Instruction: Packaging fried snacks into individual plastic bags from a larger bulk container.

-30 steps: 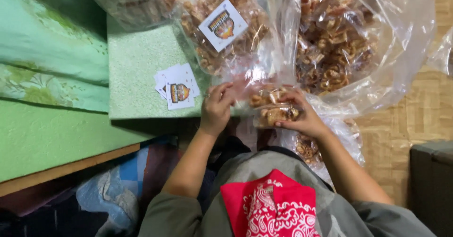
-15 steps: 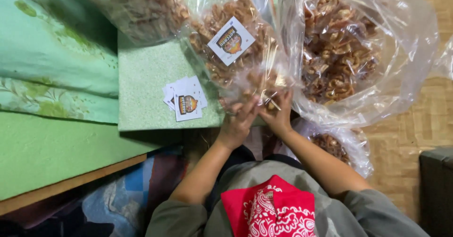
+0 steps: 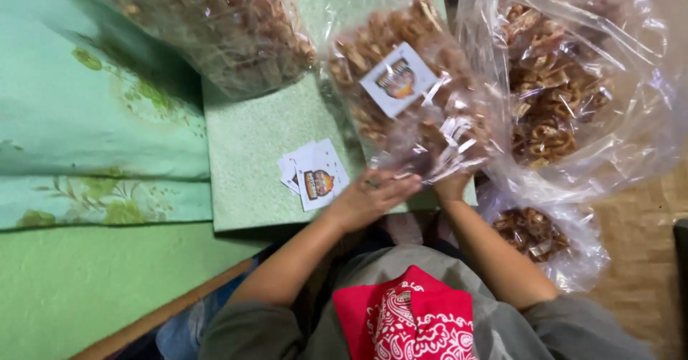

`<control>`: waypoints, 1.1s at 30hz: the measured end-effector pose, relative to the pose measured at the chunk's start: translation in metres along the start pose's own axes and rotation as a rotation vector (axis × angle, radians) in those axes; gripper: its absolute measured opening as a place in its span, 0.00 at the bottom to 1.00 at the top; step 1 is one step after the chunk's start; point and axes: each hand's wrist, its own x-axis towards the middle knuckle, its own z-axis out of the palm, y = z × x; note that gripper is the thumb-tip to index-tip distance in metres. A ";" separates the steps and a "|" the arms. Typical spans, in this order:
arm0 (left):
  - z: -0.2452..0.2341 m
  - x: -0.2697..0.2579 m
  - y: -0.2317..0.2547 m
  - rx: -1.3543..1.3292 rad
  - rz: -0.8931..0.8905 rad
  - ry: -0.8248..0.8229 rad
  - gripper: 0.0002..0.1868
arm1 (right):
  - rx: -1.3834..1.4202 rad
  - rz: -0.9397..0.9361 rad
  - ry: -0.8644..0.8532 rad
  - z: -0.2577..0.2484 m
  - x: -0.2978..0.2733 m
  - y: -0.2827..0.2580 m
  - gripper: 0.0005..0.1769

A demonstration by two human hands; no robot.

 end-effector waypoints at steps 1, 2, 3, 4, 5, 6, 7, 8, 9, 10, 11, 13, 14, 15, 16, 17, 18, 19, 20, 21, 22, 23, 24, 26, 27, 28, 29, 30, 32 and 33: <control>0.002 -0.012 -0.013 -0.009 -0.021 -0.040 0.20 | 0.724 0.061 0.407 -0.122 0.005 -0.030 0.39; 0.005 -0.024 -0.025 -0.019 -0.043 -0.080 0.22 | 1.446 0.120 0.820 -0.260 0.031 -0.025 0.49; 0.006 -0.030 -0.031 -0.024 -0.034 -0.080 0.22 | 1.443 0.130 0.826 -0.259 0.029 -0.041 0.49; 0.007 -0.037 -0.037 -0.043 -0.048 -0.112 0.22 | 1.777 0.310 0.631 -0.258 0.026 -0.056 0.31; 0.009 -0.042 -0.042 -0.061 -0.059 -0.143 0.23 | 2.093 0.494 0.402 -0.256 0.024 -0.071 0.18; 0.011 -0.043 -0.039 -0.065 -0.048 -0.145 0.23 | 2.094 0.503 0.413 -0.232 0.033 -0.067 0.18; 0.014 -0.044 -0.035 -0.101 -0.052 -0.152 0.23 | 1.837 0.444 0.479 -0.208 0.041 -0.061 0.23; 0.016 -0.045 -0.031 -0.137 -0.056 -0.160 0.24 | 1.578 0.386 0.531 -0.184 0.049 -0.055 0.28; 0.019 -0.045 -0.028 -0.145 -0.050 -0.159 0.24 | 1.572 0.395 0.537 -0.159 0.057 -0.046 0.28; 0.021 -0.045 -0.024 -0.191 -0.043 -0.174 0.25 | 1.183 0.299 0.585 -0.133 0.065 -0.037 0.36; 0.022 -0.045 -0.019 -0.236 -0.037 -0.194 0.26 | 0.795 0.203 0.607 -0.107 0.071 -0.028 0.44; 0.030 -0.048 -0.020 -0.323 -0.080 -0.230 0.30 | 0.773 0.188 0.622 -0.088 0.069 -0.014 0.45; 0.034 -0.048 -0.019 -0.401 -0.129 -0.265 0.35 | 0.755 0.163 0.640 -0.079 0.068 -0.006 0.45; 0.030 -0.043 -0.023 -0.411 -0.119 -0.269 0.35 | 0.750 0.177 0.639 -0.094 0.065 -0.005 0.45; 0.025 -0.037 -0.026 -0.521 -0.166 -0.339 0.42 | 0.664 0.111 0.660 -0.109 0.062 -0.003 0.41; 0.020 -0.030 -0.029 -0.631 -0.213 -0.411 0.49 | 0.578 0.044 0.678 -0.125 0.060 -0.002 0.38; 0.025 -0.029 -0.031 -0.639 -0.203 -0.416 0.49 | 0.573 0.057 0.676 -0.143 0.057 -0.003 0.38; 0.030 -0.027 -0.032 -0.588 -0.201 -0.513 0.49 | 0.444 -0.053 0.700 -0.162 0.056 -0.003 0.33; 0.035 -0.025 -0.033 -0.534 -0.199 -0.610 0.48 | 0.313 -0.162 0.719 -0.181 0.054 -0.004 0.28; 0.039 -0.021 -0.035 -0.539 -0.194 -0.610 0.48 | 0.309 -0.156 0.717 -0.190 0.049 -0.003 0.28; 0.043 -0.016 -0.036 -0.477 -0.193 -0.648 0.48 | 0.531 -0.095 0.659 -0.199 0.044 -0.002 0.42; 0.047 -0.011 -0.037 -0.413 -0.195 -0.683 0.48 | 0.751 -0.037 0.596 -0.208 0.041 -0.001 0.56; 0.056 -0.010 -0.038 -0.416 -0.193 -0.680 0.48 | 0.747 -0.035 0.596 -0.216 0.034 0.003 0.56; 0.075 -0.007 -0.037 -0.363 -0.238 -0.664 0.42 | 0.773 0.081 0.047 -0.230 0.019 0.013 0.67; 0.078 -0.004 -0.037 -0.369 -0.235 -0.663 0.42 | 0.769 0.086 0.046 -0.234 0.016 0.018 0.67; 0.080 0.000 -0.036 -0.391 -0.289 -0.692 0.43 | 0.669 -0.007 0.065 -0.239 0.013 0.022 0.64; 0.082 0.004 -0.036 -0.412 -0.342 -0.721 0.45 | 0.568 -0.099 0.085 -0.244 0.010 0.028 0.61; 0.081 0.007 -0.034 -0.417 -0.337 -0.720 0.45 | 0.564 -0.093 0.084 -0.270 0.006 0.032 0.61; 0.080 0.015 -0.031 -0.407 -0.431 -0.740 0.36 | 0.576 -0.218 -0.105 -0.321 -0.002 0.043 0.45; 0.085 0.016 -0.029 -0.410 -0.429 -0.738 0.36 | 0.573 -0.215 -0.105 -0.319 -0.004 0.054 0.45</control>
